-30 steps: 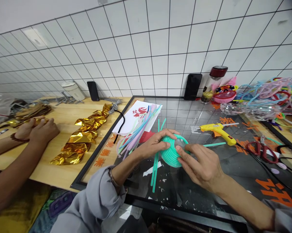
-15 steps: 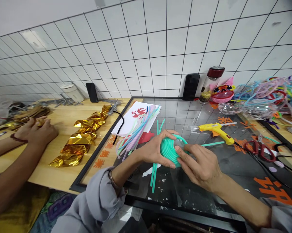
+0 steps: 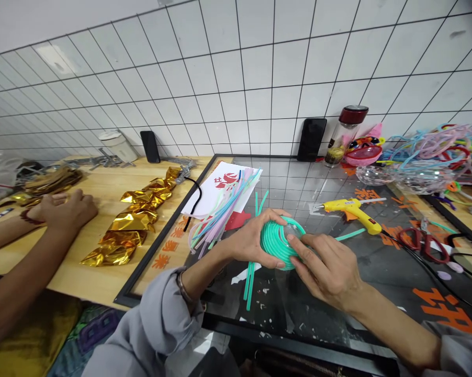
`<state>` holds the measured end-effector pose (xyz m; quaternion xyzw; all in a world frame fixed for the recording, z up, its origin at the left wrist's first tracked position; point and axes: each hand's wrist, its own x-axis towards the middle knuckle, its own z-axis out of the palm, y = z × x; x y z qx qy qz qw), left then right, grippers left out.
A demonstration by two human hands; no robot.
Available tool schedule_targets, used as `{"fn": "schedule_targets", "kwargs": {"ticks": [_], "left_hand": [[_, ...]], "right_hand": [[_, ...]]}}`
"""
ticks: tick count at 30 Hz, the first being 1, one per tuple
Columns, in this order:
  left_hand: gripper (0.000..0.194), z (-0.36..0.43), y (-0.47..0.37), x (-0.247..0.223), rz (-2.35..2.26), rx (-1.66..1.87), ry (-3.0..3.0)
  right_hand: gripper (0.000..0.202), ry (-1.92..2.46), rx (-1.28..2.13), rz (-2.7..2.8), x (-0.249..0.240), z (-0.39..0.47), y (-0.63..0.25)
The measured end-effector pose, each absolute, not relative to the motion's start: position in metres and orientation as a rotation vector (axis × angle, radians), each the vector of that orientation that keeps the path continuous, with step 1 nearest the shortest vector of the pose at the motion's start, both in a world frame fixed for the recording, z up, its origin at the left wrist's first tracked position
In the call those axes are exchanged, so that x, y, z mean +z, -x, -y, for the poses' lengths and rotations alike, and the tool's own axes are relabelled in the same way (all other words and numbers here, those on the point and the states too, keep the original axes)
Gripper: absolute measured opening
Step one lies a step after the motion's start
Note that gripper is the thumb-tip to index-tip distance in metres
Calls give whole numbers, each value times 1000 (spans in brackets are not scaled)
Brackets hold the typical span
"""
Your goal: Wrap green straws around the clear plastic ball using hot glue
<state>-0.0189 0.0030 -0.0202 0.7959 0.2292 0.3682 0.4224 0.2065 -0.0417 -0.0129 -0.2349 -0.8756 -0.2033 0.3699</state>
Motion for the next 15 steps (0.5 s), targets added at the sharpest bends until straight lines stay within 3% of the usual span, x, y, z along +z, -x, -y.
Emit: {"fn": "schedule_targets", "kwargs": {"ticks": [9, 15], "left_hand": [[74, -2, 17, -22, -623, 958, -1906], [72, -2, 18, -20, -796, 1022, -1808]], "right_hand": [[43, 768, -365, 2250, -3, 37, -219], [45, 1026, 276, 2284, 10, 35, -238]]}}
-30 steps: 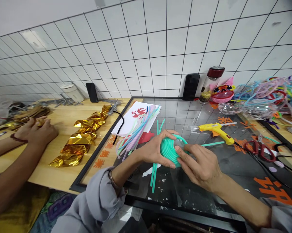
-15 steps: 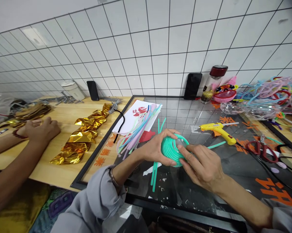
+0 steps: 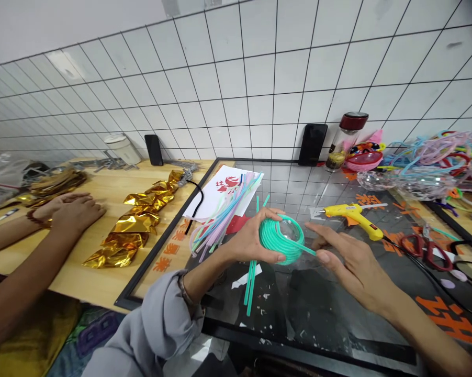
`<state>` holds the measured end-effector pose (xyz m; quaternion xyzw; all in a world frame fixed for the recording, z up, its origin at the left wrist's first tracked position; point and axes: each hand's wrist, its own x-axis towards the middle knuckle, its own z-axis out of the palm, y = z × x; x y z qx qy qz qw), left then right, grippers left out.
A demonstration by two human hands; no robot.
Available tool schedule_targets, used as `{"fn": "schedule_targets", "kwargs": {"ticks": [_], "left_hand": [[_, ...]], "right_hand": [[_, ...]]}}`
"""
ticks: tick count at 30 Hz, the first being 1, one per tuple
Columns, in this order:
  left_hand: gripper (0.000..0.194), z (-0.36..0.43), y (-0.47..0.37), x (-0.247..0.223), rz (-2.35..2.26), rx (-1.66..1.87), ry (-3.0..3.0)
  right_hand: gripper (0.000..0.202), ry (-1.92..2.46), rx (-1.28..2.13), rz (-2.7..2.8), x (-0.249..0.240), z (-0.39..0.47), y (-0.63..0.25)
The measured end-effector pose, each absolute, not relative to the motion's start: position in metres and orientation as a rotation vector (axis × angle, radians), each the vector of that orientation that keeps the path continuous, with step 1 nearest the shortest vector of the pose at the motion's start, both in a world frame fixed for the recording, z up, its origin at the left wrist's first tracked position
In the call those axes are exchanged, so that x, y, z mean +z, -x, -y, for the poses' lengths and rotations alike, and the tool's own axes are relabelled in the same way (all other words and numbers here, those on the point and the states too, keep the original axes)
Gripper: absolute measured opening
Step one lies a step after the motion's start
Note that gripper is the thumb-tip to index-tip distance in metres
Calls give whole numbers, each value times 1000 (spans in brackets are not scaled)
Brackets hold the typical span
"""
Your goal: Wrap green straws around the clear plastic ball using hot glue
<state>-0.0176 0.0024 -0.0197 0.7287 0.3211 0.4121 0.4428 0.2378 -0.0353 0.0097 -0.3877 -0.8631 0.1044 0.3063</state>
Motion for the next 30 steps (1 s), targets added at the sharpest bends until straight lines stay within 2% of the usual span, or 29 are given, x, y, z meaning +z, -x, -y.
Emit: {"fn": "schedule_targets", "kwargs": {"ticks": [4, 11, 18, 24, 30], "left_hand": [[71, -5, 18, -18, -893, 1066, -1758], [72, -8, 19, -21, -915, 1109, -1703], [74, -10, 23, -22, -897, 1070, -1726], [71, -10, 25, -20, -863, 1061, -1761], [71, -10, 25, -19, -868, 1060, -1816]], "right_hand": [[50, 1045, 728, 2378, 27, 42, -244], [58, 522, 1038, 2505, 33, 59, -235], [46, 332, 1040, 2468, 6, 69, -203], [33, 310, 616, 2336, -16, 63, -202], [32, 378, 459, 2197, -29, 54, -204]]}}
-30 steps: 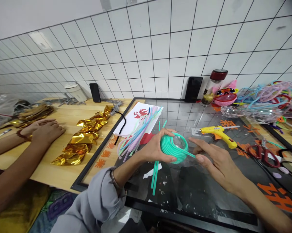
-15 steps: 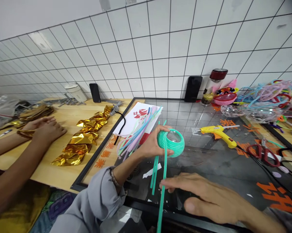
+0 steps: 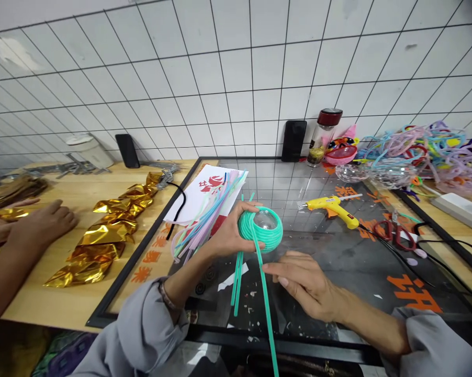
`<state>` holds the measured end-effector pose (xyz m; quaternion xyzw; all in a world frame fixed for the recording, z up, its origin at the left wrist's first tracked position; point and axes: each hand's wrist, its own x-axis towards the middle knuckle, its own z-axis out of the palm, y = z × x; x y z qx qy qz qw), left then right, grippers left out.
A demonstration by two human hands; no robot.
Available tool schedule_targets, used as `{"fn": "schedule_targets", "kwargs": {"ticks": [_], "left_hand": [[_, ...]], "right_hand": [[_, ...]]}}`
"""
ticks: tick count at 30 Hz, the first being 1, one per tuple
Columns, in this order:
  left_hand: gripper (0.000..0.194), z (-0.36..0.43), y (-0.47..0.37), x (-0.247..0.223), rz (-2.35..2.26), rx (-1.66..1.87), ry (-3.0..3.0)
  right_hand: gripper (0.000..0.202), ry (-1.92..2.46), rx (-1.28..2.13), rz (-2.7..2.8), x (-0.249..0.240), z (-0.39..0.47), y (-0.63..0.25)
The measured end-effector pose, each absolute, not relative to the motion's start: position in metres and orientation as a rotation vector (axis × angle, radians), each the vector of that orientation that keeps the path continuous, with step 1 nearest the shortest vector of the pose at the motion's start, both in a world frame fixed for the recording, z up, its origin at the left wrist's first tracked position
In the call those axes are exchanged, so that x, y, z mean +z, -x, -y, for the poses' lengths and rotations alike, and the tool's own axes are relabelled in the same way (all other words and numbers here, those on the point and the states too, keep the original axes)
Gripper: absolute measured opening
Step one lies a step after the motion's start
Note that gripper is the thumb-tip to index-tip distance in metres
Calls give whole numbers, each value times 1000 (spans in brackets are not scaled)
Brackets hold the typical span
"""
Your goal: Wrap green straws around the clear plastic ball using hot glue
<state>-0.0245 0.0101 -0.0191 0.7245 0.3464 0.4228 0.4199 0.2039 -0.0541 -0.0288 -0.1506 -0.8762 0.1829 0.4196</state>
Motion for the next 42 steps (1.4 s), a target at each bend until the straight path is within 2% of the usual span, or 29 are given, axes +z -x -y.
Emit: {"fn": "schedule_targets", "kwargs": {"ticks": [11, 17, 23, 28, 31, 34, 37, 42], "left_hand": [[72, -8, 22, -19, -805, 1030, -1859], [72, -8, 21, -19, -770, 1000, -1867], [72, -7, 21, -21, -749, 1017, -1879], [71, -5, 22, -17, -822, 980, -1898], [71, -6, 23, -17, -849, 979, -1893], [72, -7, 23, -17, -867, 993, -1869], [72, -7, 23, -18, -880, 1007, -1856], [72, -6, 22, -17, -920, 1022, -1813]], "right_hand": [[36, 742, 195, 1871, -23, 35, -211], [27, 772, 187, 1934, -10, 10, -203], [28, 768, 156, 1933, -13, 2, -194], [23, 1181, -254, 1843, -14, -22, -239], [30, 1706, -437, 1883, -13, -38, -276], [43, 2100, -384, 1977, -19, -46, -300], [51, 2131, -329, 2020, -30, -51, -313], [55, 1948, -331, 1997, -44, -58, -324]]}}
